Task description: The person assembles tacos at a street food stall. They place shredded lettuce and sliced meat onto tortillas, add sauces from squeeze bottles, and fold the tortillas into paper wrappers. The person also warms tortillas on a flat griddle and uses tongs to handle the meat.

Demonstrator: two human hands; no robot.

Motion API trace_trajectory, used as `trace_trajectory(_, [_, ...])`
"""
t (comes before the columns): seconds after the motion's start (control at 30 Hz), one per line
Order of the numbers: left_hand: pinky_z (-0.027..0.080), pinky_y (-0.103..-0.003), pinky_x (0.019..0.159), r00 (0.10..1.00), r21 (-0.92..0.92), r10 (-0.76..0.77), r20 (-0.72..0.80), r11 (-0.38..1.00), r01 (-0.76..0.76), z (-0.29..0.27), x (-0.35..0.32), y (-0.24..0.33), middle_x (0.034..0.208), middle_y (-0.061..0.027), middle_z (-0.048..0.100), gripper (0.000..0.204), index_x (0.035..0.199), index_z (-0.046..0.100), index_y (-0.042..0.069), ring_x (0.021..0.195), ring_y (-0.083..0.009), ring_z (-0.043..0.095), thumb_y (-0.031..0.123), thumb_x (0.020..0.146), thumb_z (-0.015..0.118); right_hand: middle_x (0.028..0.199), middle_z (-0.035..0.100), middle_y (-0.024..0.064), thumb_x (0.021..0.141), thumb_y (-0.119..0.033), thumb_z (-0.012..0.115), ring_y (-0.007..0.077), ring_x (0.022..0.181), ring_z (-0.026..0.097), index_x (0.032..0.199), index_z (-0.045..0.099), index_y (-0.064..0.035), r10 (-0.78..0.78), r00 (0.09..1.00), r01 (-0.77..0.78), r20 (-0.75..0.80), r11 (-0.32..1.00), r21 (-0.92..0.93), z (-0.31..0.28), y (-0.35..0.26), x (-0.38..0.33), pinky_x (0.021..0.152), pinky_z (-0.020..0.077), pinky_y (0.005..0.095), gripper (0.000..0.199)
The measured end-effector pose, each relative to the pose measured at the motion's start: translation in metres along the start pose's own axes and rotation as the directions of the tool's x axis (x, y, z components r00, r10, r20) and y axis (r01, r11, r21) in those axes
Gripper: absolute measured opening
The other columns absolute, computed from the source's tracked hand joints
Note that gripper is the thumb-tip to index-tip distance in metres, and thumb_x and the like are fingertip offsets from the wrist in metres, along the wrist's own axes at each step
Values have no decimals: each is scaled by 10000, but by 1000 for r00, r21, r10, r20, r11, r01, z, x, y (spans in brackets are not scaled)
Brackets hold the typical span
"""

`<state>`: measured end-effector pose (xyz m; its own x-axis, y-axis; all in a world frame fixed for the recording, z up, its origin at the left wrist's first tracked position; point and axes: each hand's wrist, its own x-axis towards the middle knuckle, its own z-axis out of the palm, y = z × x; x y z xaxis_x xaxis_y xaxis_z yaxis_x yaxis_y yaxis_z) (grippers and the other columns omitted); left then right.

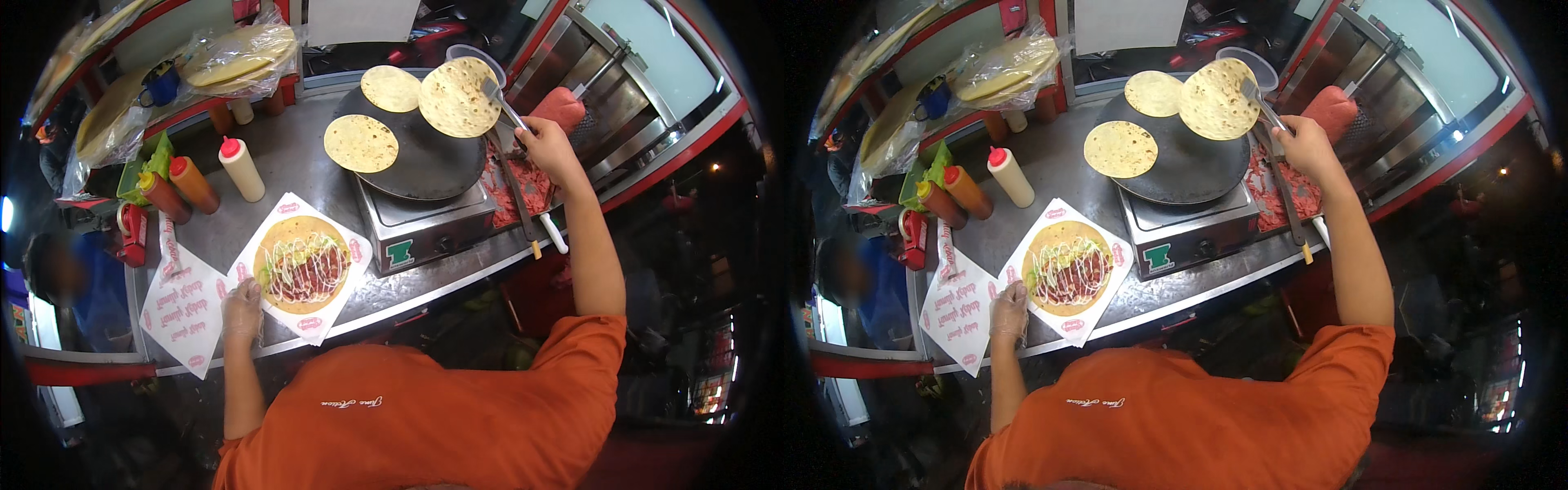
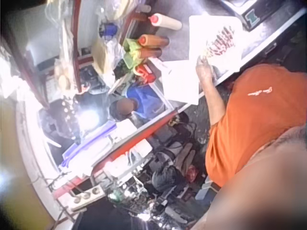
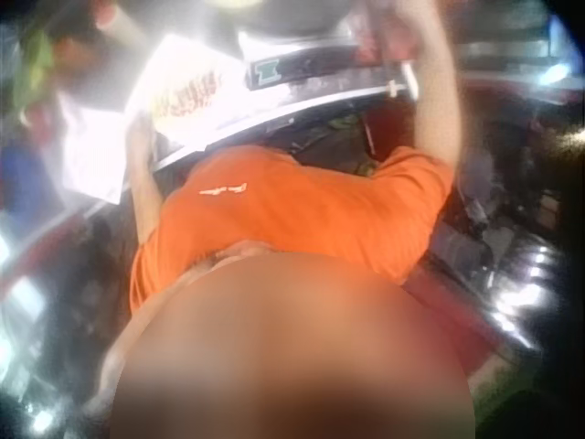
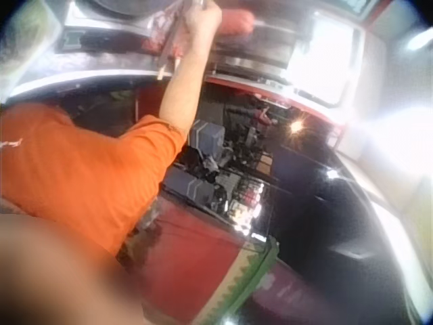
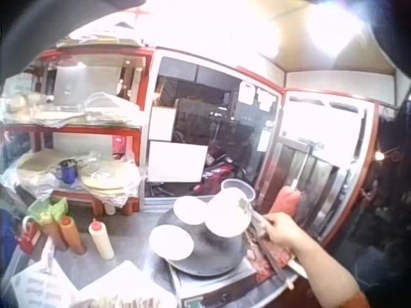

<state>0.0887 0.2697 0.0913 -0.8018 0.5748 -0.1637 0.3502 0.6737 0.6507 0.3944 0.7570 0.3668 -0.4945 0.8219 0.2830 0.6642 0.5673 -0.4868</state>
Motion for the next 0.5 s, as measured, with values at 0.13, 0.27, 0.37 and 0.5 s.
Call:
trace_trajectory(0.13, [530, -497, 972, 999, 61, 42, -24, 997, -40, 0, -4, 7, 1161, -290, 724, 409, 1301, 693, -11, 1094, -443, 695, 296, 1047, 605, 984, 757, 188, 933, -144, 695, 358, 930, 755, 1085, 709, 27, -106, 947, 258, 303, 813, -522, -38, -8, -28, 787, 581, 449, 229])
trace_trajectory(0.27, [530, -493, 972, 998, 28, 31, -60, 999, -29, 5, -5, 3, 1163, -302, 716, 391, 1291, 691, -13, 1095, -450, 689, 275, 1036, 621, 1005, 688, 144, 858, -74, 678, 340, 887, 746, 1123, 657, -26, -430, 851, 509, 301, 534, -675, -15, -16, -73, 757, 593, 450, 270])
trace_trajectory(0.37, [535, -466, 969, 998, -59, -31, -45, 998, 28, 11, -2, -3, 1178, -293, 717, 394, 1300, 679, -17, 1101, -426, 697, 271, 1035, 633, 995, 680, 133, 846, -53, 666, 336, 901, 742, 1074, 671, -53, -519, 776, 613, 357, 487, -622, 14, -19, -59, 771, 595, 457, 228])
trace_trajectory(0.5, [537, -411, 954, 994, -218, -102, -39, 972, 92, 18, 2, -11, 1167, -230, 742, 400, 1303, 669, -24, 1089, -333, 712, 281, 1046, 640, 1003, 762, 188, 861, -40, 651, 315, 896, 748, 1202, 778, -77, -318, 845, 523, 430, 659, -540, -28, -38, 26, 780, 593, 450, 366])
